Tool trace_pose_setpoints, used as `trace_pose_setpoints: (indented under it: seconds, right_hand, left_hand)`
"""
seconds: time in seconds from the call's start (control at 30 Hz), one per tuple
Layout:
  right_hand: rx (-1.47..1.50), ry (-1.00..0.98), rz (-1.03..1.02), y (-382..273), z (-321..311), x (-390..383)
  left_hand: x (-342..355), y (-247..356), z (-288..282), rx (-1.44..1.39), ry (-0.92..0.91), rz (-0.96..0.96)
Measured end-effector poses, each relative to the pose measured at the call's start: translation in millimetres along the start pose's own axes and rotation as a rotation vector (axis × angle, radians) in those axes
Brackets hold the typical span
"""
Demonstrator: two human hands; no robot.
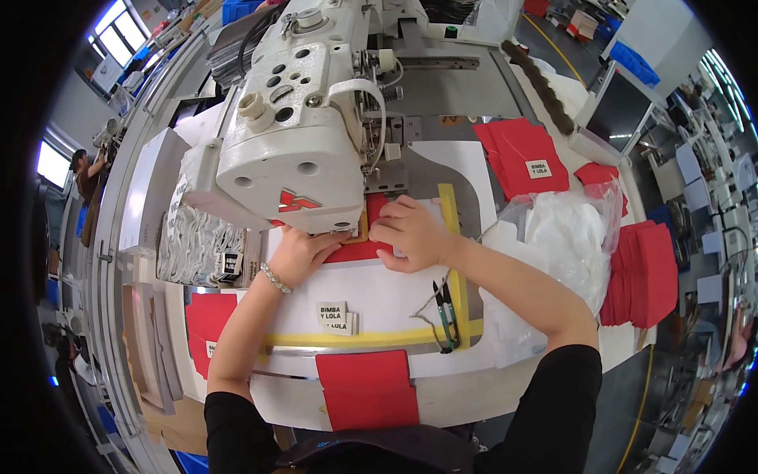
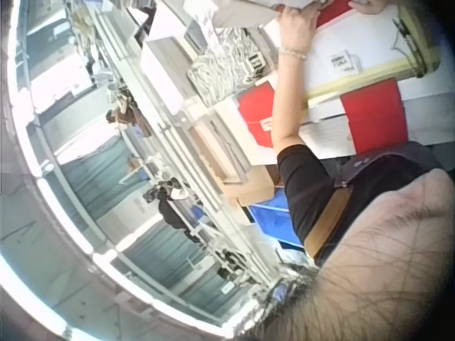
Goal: The person sews white labels onto red fabric pieces using a sewing machine. They repeatedly place a label on a fabric piece, sew it, cut the thread with shears, and set the finished piece aside. The process is repeated for multiple items.
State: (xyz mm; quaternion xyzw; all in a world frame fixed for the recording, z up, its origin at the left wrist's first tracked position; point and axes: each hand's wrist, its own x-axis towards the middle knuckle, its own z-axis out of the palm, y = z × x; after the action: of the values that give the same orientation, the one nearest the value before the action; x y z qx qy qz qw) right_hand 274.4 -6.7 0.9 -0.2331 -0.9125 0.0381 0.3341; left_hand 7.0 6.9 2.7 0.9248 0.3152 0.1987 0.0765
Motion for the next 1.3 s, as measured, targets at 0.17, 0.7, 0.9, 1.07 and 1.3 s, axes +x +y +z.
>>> trace_pose_setpoints:
  seconds: [0.17, 0.7, 0.9, 1.07, 1.3]
  right_hand:
    - [-0.02, 0.063, 0.015, 11.5, 2.3, 6.6]
    - [-0.044, 0.038, -0.019, 12.7, 4.6, 7.0]
    - [-0.181, -0.116, 0.088, -0.5, -9.0, -2.4]
    - [-0.236, -0.299, 0.223, -18.8, -31.4, -7.3]
    - [-0.278, -0.349, 0.305, -35.0, -48.1, -24.3]
  left_hand:
    - [-2.6, -17.6, 13.8, -0.009, -0.002, -0.098]
    - [-0.6, -16.9, 10.2, 0.024, 0.076, 0.004]
    - [-11.9, -1.6, -2.7, -0.015, -0.071, -0.203]
    - [-21.4, 12.8, -17.0, 0.147, -0.011, -0.15]
    - [-26.7, 28.6, -11.0, 0.079, 0.08, -0.117]
